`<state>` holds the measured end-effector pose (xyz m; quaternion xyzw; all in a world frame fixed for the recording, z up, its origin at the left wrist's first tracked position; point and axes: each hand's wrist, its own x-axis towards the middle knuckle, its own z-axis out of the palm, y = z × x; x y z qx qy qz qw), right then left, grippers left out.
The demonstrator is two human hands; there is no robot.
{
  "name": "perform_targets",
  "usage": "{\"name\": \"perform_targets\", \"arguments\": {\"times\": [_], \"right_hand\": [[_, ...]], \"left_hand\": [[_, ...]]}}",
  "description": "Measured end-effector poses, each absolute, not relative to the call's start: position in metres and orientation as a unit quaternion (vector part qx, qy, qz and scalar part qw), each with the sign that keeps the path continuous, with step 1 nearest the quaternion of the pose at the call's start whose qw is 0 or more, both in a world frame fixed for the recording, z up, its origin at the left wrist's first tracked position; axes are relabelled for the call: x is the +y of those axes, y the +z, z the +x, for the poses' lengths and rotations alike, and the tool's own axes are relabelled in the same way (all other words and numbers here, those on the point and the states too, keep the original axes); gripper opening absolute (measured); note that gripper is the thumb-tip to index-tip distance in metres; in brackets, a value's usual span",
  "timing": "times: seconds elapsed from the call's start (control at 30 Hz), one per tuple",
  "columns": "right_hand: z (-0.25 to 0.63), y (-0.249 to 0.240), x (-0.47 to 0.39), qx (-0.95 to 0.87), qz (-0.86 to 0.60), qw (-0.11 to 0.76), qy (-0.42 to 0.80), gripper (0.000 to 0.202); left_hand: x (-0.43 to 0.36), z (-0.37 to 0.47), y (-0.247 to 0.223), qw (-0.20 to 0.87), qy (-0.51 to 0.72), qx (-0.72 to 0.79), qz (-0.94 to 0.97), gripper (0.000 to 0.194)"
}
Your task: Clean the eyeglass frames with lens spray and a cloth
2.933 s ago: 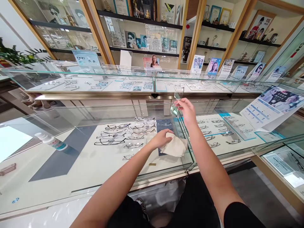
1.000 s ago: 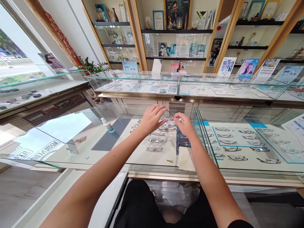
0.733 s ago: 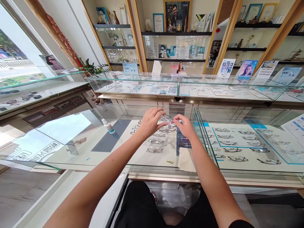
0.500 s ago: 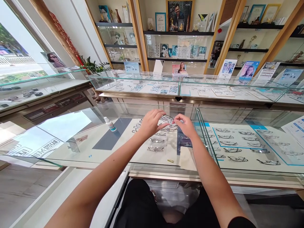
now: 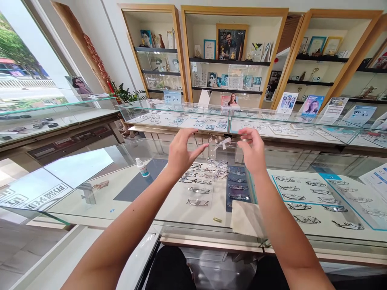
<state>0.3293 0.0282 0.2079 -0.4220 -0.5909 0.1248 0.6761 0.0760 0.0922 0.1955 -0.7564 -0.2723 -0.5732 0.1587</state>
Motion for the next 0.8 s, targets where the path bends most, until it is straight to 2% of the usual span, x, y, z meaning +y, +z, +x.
{"name": "perform_targets", "arguments": {"times": [0.17,0.3,0.43,0.6,0.8], "right_hand": [[0.326,0.251,0.043,-0.577,-0.390,0.702,0.150,0.029],[0.316,0.264,0.044,-0.606,-0.319,0.713,0.149,0.034],[0.311,0.264,0.047,-0.604,-0.265,0.746,0.094,0.043],[0.316,0.254,0.055,-0.614,-0.279,0.735,0.078,0.024],[0.327,0.246,0.054,-0.613,-0.356,0.703,0.049,0.022]], "left_hand": [[0.086,0.085,0.255,0.144,-0.674,-0.207,-0.695,0.053],[0.074,0.097,0.278,0.096,-0.717,-0.161,-0.671,0.055],[0.071,0.110,0.277,0.043,-0.733,-0.129,-0.667,0.054],[0.086,0.119,0.257,0.002,-0.743,-0.131,-0.656,0.055],[0.105,0.118,0.244,0.004,-0.741,-0.149,-0.654,0.055]]}}
